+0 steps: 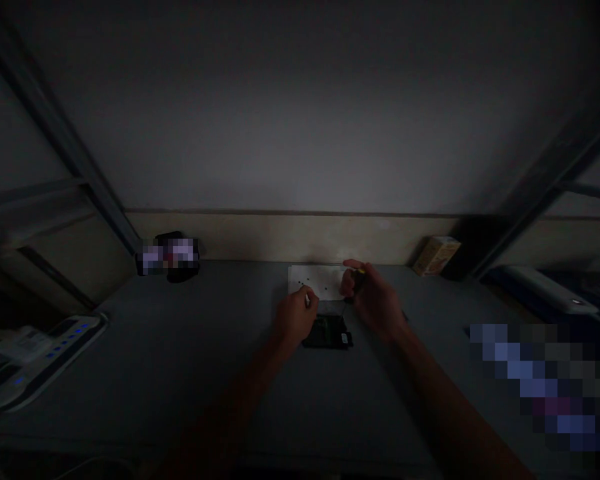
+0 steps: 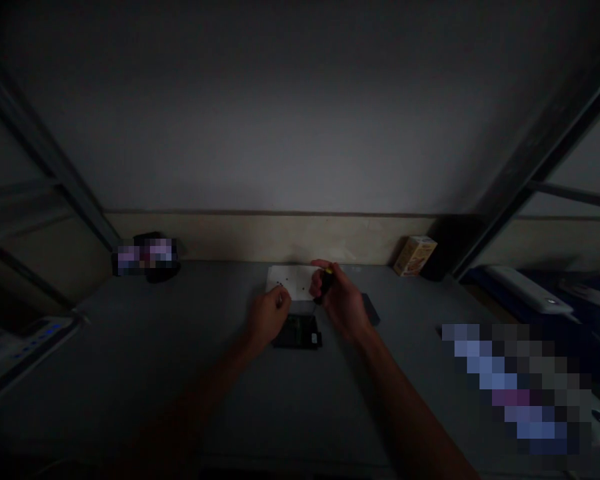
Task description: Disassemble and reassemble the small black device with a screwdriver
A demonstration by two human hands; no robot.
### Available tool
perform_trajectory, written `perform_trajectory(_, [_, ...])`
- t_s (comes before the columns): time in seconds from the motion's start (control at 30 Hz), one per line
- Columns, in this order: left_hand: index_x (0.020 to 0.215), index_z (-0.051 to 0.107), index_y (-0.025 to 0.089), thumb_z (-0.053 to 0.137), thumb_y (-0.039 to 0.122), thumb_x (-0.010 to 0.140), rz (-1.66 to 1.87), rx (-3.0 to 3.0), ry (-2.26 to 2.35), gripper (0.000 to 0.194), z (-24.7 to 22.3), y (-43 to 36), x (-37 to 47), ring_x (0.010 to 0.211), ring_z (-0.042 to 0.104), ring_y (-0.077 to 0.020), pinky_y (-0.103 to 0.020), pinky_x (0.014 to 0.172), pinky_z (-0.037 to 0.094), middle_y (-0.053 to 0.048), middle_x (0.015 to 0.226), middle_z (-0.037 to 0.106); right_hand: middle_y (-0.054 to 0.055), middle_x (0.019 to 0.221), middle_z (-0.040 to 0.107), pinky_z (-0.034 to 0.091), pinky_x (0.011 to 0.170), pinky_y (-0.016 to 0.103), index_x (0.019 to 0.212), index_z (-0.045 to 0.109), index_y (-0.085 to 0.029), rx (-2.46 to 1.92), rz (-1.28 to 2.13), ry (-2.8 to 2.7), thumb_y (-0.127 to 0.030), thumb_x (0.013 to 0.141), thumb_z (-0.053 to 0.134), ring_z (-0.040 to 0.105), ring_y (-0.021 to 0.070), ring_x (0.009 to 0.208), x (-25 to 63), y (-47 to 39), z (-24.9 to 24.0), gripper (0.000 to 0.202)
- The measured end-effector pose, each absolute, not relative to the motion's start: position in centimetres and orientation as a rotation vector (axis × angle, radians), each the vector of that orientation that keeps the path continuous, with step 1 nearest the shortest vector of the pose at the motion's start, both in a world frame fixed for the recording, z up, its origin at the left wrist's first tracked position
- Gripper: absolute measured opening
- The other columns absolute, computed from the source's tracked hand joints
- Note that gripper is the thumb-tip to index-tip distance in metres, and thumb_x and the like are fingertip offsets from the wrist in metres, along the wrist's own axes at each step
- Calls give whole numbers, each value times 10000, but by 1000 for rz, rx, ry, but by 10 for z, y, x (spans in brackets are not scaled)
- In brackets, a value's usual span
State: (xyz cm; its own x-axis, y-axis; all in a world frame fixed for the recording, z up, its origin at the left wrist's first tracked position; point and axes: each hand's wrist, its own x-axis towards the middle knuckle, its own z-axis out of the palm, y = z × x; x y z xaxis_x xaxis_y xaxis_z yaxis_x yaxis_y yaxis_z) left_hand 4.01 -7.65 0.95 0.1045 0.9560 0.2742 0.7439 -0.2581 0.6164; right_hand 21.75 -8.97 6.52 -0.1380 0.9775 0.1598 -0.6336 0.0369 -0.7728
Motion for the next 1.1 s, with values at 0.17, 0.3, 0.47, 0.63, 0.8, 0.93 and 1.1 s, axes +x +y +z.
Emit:
perform_trajectory(0.17, [929, 732, 220, 524, 277, 1008, 905, 2102, 1704, 230, 11, -76, 45, 653, 633, -169, -263, 605, 326, -34, 746, 722, 28, 959, 675, 512, 750, 277, 864, 705, -221, -565, 1460, -934, -420, 791, 845, 633, 158, 835, 226, -93, 67, 255])
perform_trajectory(0.3, [905, 728, 221, 546, 242, 984, 892, 2070, 1696, 199, 13, -77, 43, 653, 626, -163, -258, 602, 313, -21, 737, 717, 1, 921, 695, 500, 713, 277, 758, 586, -240, -553, 1429, -981, -368, 750, 898, 649, 160, 803, 226, -96, 68, 337])
perform_trajectory(0.47, [856, 717, 213, 535, 246, 974, 941, 2054, 1630, 219, 7, -74, 40, 626, 584, -152, -252, 589, 300, -5, 690, 672, -72, 588, 410, 302, 471, 221, 832, 620, -244, -522, 1394, -997, -459, 874, 795, 336, 90, 490, 225, -89, 64, 280])
perform_trajectory(0.63, [826, 696, 202, 512, 235, 962, 991, 2025, 1511, 231, 0, -69, 37, 625, 568, -136, -239, 601, 329, 4, 690, 651, -14, 713, 543, 460, 593, 268, 1018, 734, -234, -546, 1491, -899, -591, 925, 666, 501, 131, 625, 228, -86, 63, 376])
perform_trajectory(0.8, [845, 691, 202, 495, 268, 973, 998, 2005, 1427, 243, -4, -68, 34, 615, 566, -135, -236, 597, 342, 15, 668, 613, 42, 1002, 690, 520, 781, 318, 885, 724, -236, -589, 1469, -964, -485, 889, 746, 648, 182, 892, 229, -90, 62, 250])
perform_trajectory(0.93, [866, 695, 198, 488, 281, 980, 1026, 1991, 1411, 250, -7, -66, 32, 616, 556, -131, -234, 607, 356, 17, 674, 608, 50, 1020, 705, 516, 812, 350, 915, 676, -250, -594, 1457, -1002, -468, 900, 742, 655, 201, 896, 227, -93, 64, 228])
perform_trajectory(1.1, [867, 700, 197, 493, 300, 982, 1026, 1964, 1420, 258, -10, -64, 32, 595, 546, -128, -234, 592, 345, 24, 653, 600, -40, 701, 512, 413, 603, 261, 887, 634, -257, -556, 1393, -994, -425, 907, 763, 482, 125, 621, 223, -92, 63, 212])
